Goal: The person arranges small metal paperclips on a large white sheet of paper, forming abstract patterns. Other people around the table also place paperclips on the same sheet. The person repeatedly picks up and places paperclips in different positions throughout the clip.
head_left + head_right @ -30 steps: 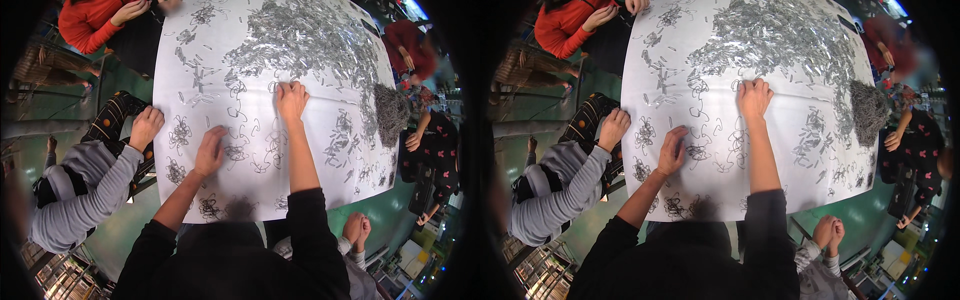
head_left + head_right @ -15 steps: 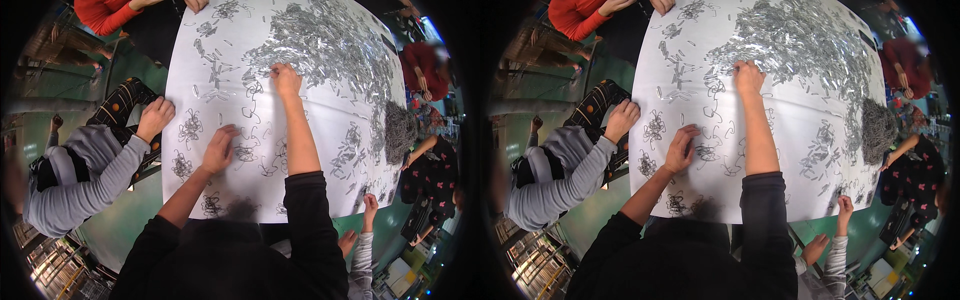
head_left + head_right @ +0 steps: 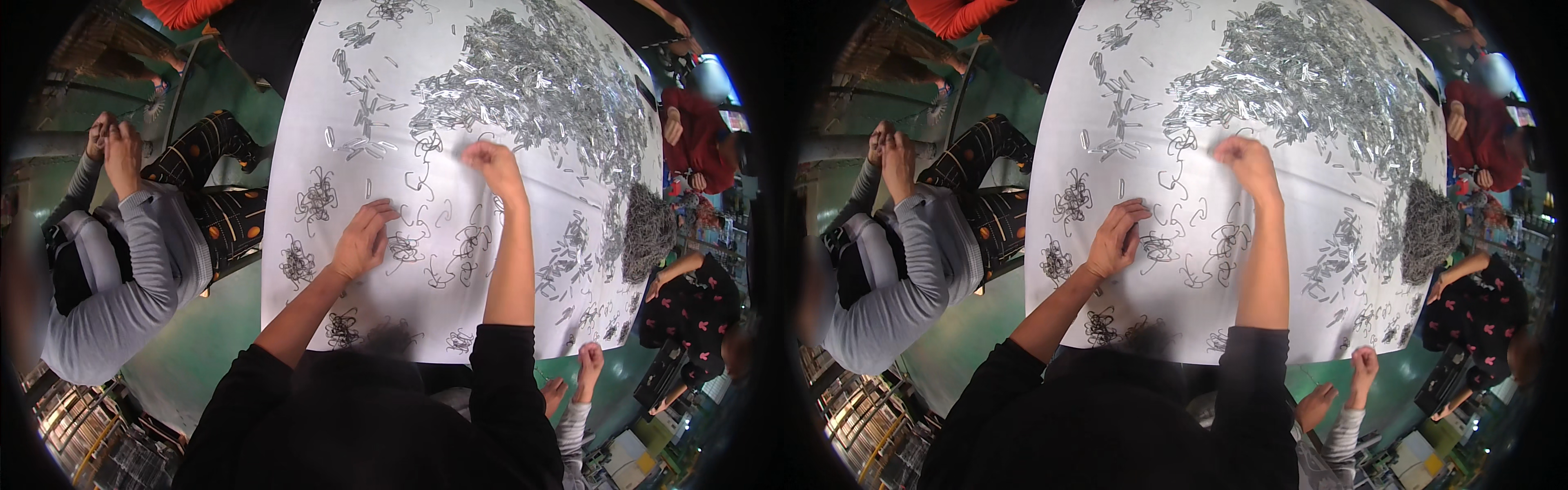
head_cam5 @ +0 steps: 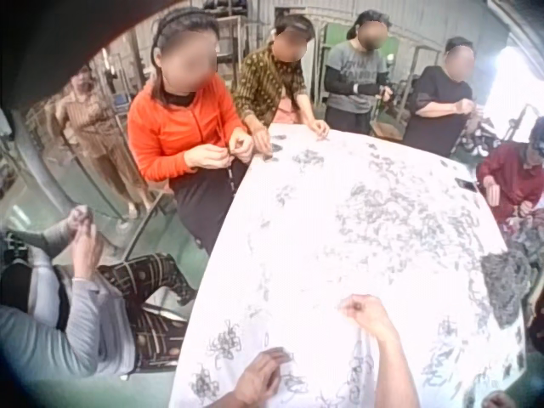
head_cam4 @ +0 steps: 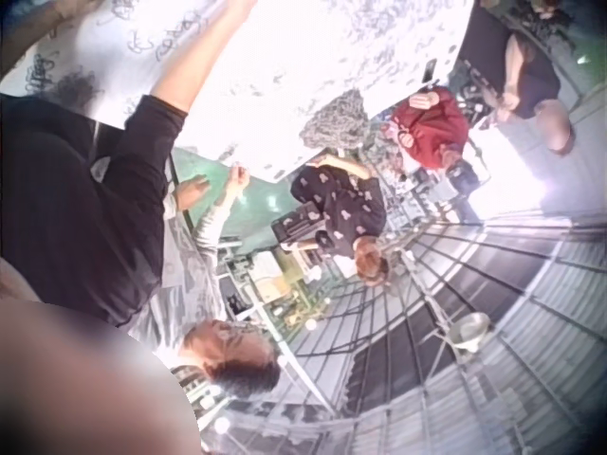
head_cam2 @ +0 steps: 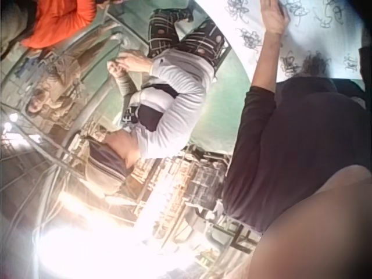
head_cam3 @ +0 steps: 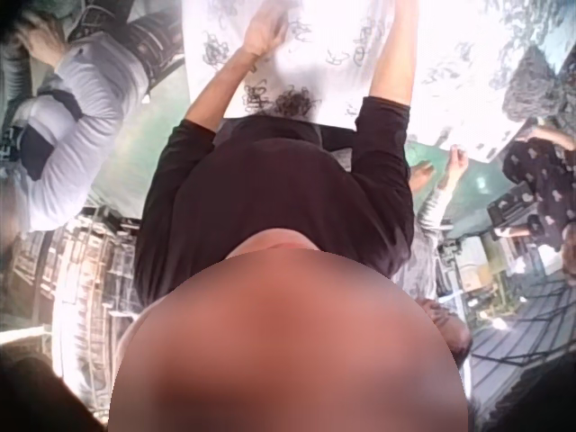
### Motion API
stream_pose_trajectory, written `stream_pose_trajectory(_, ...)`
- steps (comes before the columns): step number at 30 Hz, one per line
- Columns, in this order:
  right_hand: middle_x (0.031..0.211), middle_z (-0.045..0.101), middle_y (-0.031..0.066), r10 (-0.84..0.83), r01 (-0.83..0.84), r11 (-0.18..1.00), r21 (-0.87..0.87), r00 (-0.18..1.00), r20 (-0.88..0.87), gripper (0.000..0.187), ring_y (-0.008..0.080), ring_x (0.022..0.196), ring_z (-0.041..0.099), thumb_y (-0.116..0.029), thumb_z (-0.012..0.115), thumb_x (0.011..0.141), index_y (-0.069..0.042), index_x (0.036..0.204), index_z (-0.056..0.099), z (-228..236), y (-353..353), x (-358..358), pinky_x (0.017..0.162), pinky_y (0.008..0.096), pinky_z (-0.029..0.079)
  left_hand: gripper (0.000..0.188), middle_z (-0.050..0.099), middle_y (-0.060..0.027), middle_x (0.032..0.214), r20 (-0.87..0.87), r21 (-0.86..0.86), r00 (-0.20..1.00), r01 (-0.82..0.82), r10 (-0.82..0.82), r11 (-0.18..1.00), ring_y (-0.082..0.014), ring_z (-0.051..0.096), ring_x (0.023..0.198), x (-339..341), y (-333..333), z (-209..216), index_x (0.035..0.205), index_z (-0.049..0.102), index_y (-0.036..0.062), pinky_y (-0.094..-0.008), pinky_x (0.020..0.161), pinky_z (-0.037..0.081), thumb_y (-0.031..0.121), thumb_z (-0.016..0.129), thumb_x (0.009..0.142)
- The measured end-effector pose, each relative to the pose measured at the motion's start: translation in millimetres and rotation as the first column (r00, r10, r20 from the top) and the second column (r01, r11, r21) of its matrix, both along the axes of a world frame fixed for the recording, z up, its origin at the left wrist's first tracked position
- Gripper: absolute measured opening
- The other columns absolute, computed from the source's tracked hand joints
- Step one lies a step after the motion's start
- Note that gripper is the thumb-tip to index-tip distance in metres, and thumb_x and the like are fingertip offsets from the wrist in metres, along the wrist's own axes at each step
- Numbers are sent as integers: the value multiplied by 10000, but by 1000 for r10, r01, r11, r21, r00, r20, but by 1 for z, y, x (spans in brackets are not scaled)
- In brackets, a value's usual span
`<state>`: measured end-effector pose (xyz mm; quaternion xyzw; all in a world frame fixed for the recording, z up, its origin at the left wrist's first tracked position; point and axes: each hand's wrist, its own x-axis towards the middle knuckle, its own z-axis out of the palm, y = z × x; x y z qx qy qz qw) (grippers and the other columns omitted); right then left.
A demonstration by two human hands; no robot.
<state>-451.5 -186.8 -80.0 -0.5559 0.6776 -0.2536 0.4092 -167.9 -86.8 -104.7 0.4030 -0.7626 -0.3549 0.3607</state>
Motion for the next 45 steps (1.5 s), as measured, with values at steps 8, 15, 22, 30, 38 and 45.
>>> stream_pose_trajectory(8,882,679,85,-134,32,976,-214,864,-485,125,276,829,661,-208,704,815,-100,876,688,-6,-45,9,724,397,510,426,577,-152,1097,25,21,1000,11,-11,1000,-343,536,1137,-1,-1,0,1086,576,36,-406,940,471,-107,536,688)
stream_pose_trajectory(15,986,659,94,-60,-6,995,-102,767,-639,96,296,895,650,-178,650,850,-100,903,667,-11,-57,13,758,401,501,416,586,-137,1073,44,14,999,11,-12,1000,-339,542,1128,-2,-2,2,1075,581,39,-406,926,482,-97,548,683)
stream_pose_trajectory(22,904,681,108,102,-86,994,71,958,-269,80,266,833,659,-136,632,850,-82,880,683,11,-19,-13,740,383,496,406,594,-133,1066,29,-4,999,-15,15,1000,-338,547,1122,-4,-2,2,1069,590,41,-409,896,494,-111,541,696)
stream_pose_trajectory(30,892,676,58,47,-129,971,-201,927,-371,74,246,792,647,-89,657,806,-97,868,696,8,-26,4,700,367,498,382,605,-143,1055,0,-3,1000,-26,26,1000,-342,554,1122,-5,-2,4,1049,607,30,-402,888,489,-140,522,718)
stream_pose_trajectory(38,943,661,16,104,-431,709,-558,846,-522,273,221,942,613,52,581,701,-102,895,694,-12,23,67,824,370,465,388,593,-123,1046,26,-18,1000,-16,16,1000,-334,551,1124,-5,-6,2,1055,583,39,-411,907,497,-111,549,699)
stream_pose_trajectory(45,1012,659,35,-307,-70,814,-577,791,-529,404,239,975,604,111,521,702,-111,1002,677,-13,13,21,832,351,463,395,594,-122,1056,18,2,1000,-25,25,1000,-330,551,1131,-7,-3,0,1055,593,40,-407,907,499,-115,556,694)
